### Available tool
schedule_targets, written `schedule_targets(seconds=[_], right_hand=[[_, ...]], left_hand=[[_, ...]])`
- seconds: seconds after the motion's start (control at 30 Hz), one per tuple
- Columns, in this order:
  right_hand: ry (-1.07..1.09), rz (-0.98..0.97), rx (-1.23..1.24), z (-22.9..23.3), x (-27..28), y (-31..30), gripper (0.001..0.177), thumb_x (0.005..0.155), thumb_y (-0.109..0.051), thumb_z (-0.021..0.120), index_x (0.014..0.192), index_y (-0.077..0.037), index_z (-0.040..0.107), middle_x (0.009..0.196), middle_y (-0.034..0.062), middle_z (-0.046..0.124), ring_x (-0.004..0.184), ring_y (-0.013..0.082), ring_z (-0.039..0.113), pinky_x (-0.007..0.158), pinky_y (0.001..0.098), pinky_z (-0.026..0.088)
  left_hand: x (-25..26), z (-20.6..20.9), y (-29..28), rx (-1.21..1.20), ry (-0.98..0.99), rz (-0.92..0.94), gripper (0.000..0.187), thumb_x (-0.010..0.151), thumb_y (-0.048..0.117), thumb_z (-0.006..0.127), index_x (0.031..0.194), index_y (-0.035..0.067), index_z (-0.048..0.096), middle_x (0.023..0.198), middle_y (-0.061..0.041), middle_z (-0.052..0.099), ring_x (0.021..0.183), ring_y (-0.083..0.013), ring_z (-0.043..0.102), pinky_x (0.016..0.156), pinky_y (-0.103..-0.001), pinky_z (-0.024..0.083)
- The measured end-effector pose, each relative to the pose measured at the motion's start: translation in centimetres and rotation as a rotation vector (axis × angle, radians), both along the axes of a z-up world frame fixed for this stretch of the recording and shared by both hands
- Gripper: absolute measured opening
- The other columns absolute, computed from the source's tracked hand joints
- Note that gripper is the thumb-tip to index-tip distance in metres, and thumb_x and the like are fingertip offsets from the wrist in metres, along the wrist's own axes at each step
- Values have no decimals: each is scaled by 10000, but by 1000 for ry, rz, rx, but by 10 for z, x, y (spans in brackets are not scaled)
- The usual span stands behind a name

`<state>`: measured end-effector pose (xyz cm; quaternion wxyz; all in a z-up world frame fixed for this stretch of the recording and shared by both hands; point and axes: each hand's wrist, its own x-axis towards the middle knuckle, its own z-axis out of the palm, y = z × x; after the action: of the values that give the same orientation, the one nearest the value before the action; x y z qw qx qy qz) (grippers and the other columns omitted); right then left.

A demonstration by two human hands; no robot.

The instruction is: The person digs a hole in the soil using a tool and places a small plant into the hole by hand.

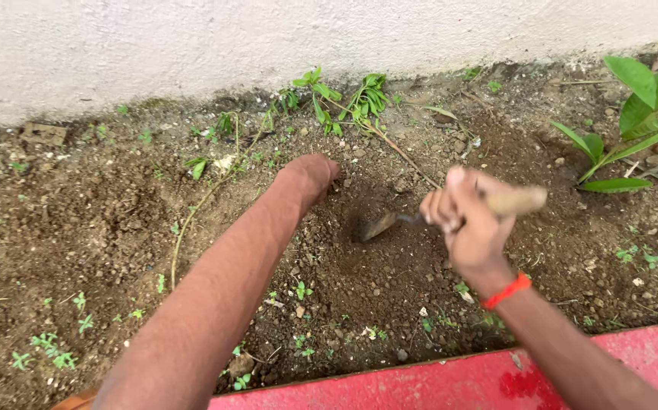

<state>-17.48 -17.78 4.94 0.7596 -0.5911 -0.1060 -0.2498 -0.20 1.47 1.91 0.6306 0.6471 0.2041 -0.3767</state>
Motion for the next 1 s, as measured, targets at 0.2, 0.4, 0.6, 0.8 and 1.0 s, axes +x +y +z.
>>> schedule_targets(seconds=[0.2,0.4,0.6,0.8,1.0], right_hand=[[-135,68,-87,74,30,-5,567,1083,-433,568,649,-144,347,514,-40,285,383,113,304,393,328,352],[-233,368,31,39,55,-5,517,1064,-484,523,750,-109,354,521,-22,323,432,88,305,436,256,359],[-118,55,-116,-28,-1,24,424,1026,-72,498,625,-97,365,545,-17,328,455,102,302,477,311,349],[-154,124,-94,-28,-19,13,400,1066,-42,482,679,-63,379,560,-1,372,482,109,319,528,328,343],[-207,28,-248,-24,-9,25,407,1026,-25,469,625,-70,412,553,5,399,445,105,360,441,322,410]], left_hand=[[-5,19,10,218,-185,-349,359,1086,284,412,1311,159,662,809,-101,445,731,-160,424,1108,-408,465],[-14,48,12,528,-360,-601,439,1108,322,361,1487,144,495,780,-72,503,671,-107,502,1083,-393,445],[12,14,13,753,-660,-918,675,958,-46,433,1576,205,333,1009,-34,580,757,-110,615,989,-335,553],[28,-11,17,774,-693,-928,413,978,-32,501,1349,63,656,1087,-221,653,793,-187,581,916,-387,585],[18,-6,13,947,-799,-1093,644,920,-111,523,1498,168,472,1133,-108,677,938,-197,687,945,-324,595]])
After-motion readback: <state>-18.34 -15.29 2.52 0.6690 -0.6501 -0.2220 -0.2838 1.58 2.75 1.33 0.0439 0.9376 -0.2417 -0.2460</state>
